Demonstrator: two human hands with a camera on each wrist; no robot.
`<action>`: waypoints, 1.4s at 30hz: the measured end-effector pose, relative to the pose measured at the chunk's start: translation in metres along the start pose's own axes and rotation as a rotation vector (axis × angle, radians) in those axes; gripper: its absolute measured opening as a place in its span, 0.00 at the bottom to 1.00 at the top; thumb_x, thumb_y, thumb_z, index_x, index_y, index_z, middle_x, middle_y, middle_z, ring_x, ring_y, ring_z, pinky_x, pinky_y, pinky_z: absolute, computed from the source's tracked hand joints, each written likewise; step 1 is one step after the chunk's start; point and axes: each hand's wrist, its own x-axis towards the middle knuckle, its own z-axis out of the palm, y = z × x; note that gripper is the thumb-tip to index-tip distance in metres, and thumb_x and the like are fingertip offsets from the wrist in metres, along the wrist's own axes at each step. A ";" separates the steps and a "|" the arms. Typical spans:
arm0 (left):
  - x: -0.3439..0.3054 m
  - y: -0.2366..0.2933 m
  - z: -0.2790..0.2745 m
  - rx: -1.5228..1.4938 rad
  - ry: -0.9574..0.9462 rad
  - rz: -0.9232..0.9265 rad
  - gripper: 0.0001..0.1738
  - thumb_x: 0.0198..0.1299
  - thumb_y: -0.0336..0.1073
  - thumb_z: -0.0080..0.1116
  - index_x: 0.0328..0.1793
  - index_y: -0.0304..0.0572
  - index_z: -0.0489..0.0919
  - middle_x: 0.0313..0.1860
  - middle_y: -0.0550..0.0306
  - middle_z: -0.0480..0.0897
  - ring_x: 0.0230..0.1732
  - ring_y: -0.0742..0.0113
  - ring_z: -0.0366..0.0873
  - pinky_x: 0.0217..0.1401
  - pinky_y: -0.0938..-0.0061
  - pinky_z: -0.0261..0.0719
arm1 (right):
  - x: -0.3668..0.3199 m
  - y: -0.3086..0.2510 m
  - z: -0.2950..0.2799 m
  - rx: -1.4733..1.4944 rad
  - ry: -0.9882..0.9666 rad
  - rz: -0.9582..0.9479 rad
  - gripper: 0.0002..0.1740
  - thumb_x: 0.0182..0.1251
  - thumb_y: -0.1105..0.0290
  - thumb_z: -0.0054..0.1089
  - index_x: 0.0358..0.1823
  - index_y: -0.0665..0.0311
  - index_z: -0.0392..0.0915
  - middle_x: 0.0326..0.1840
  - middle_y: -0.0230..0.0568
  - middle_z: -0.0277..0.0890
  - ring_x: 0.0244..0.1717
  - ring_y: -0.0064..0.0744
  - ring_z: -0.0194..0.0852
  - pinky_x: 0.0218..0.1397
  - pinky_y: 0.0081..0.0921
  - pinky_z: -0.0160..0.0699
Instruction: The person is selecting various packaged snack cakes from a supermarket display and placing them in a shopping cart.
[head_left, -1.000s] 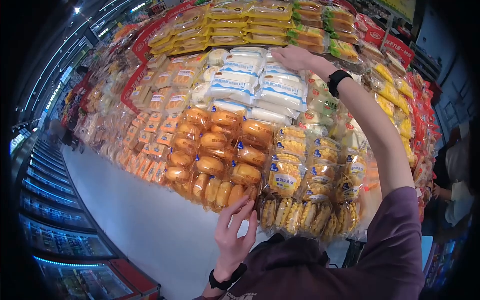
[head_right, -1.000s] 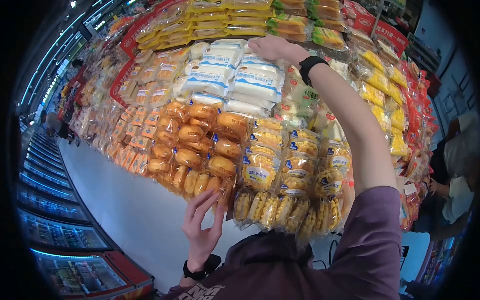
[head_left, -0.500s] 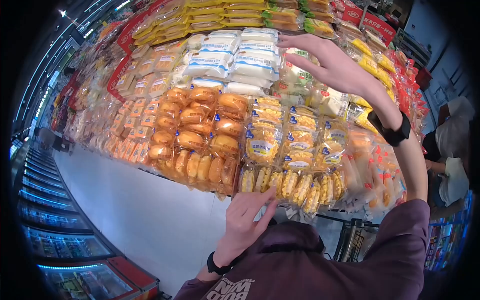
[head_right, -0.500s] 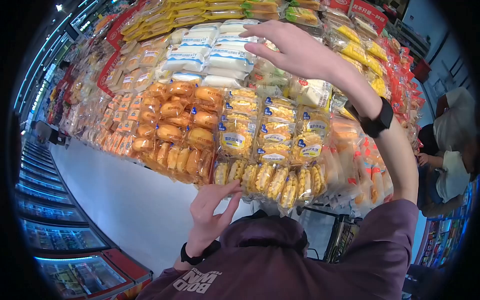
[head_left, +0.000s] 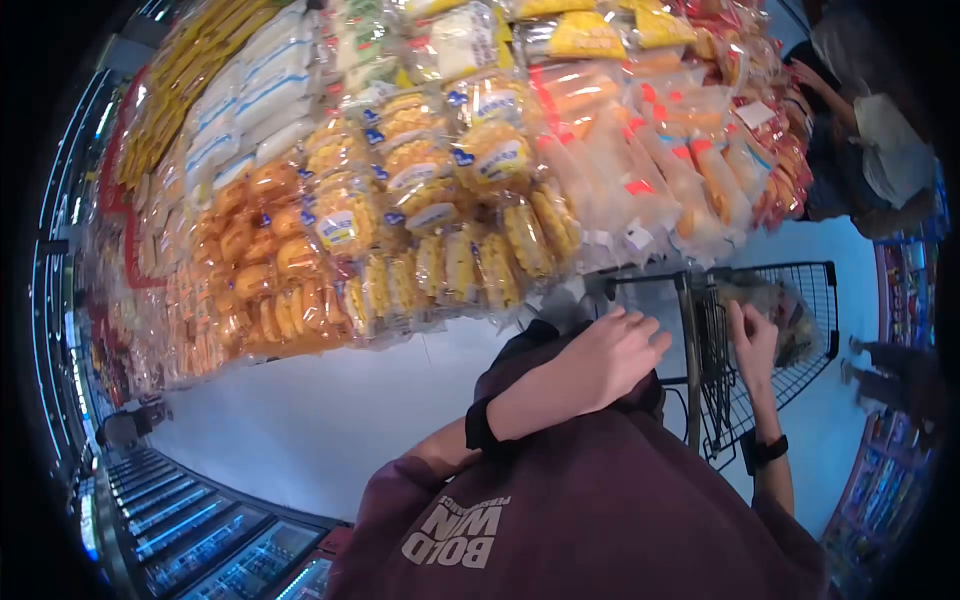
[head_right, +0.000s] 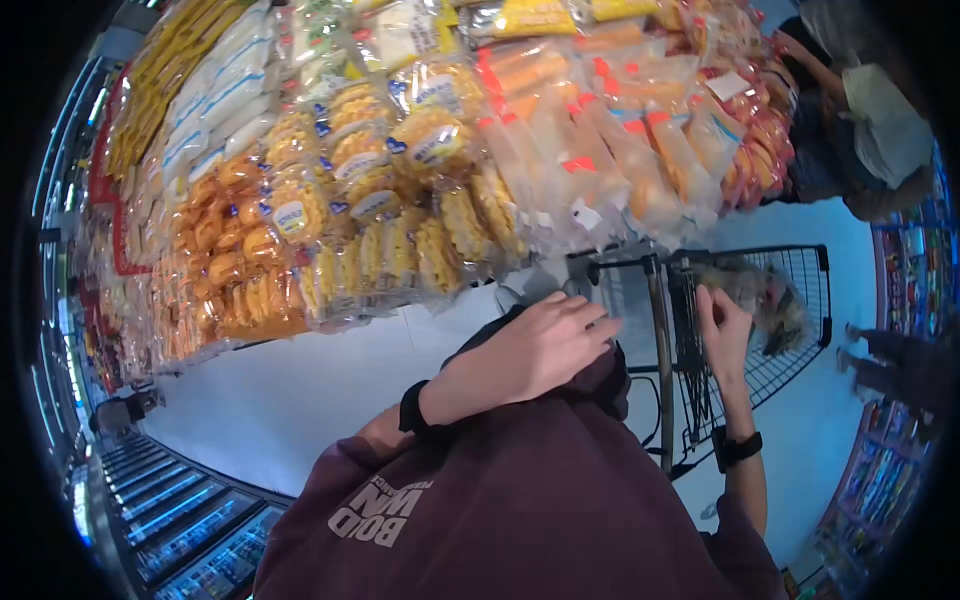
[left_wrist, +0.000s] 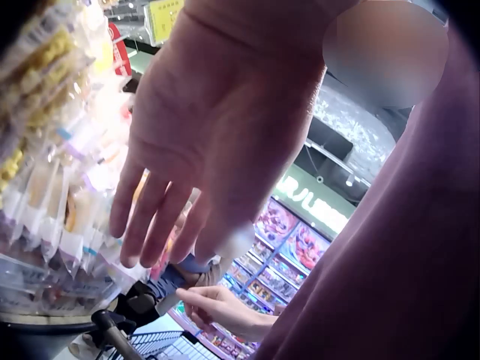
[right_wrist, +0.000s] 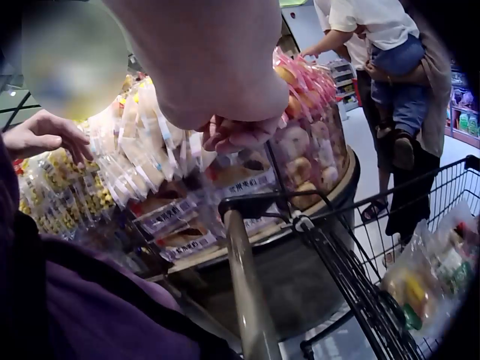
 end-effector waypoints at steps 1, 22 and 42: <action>0.007 0.001 0.018 -0.011 -0.045 0.002 0.20 0.66 0.35 0.56 0.60 0.31 0.75 0.49 0.48 0.79 0.53 0.55 0.77 0.57 0.63 0.73 | -0.013 0.022 0.010 -0.022 -0.032 0.083 0.16 0.71 0.63 0.60 0.31 0.70 0.75 0.19 0.46 0.72 0.22 0.37 0.73 0.28 0.32 0.67; 0.128 -0.016 0.148 0.074 -0.373 0.087 0.17 0.67 0.40 0.58 0.55 0.37 0.80 0.60 0.50 0.80 0.65 0.53 0.73 0.69 0.59 0.67 | -0.045 0.333 0.034 0.169 0.286 0.664 0.15 0.70 0.61 0.55 0.40 0.64 0.85 0.28 0.48 0.84 0.32 0.45 0.86 0.39 0.34 0.81; 0.147 -0.013 0.135 0.054 -0.595 0.025 0.14 0.63 0.35 0.61 0.53 0.39 0.83 0.53 0.54 0.81 0.58 0.56 0.77 0.57 0.62 0.74 | -0.047 0.398 0.032 -0.248 0.509 0.409 0.09 0.66 0.70 0.55 0.45 0.62 0.78 0.45 0.49 0.82 0.44 0.56 0.81 0.46 0.47 0.80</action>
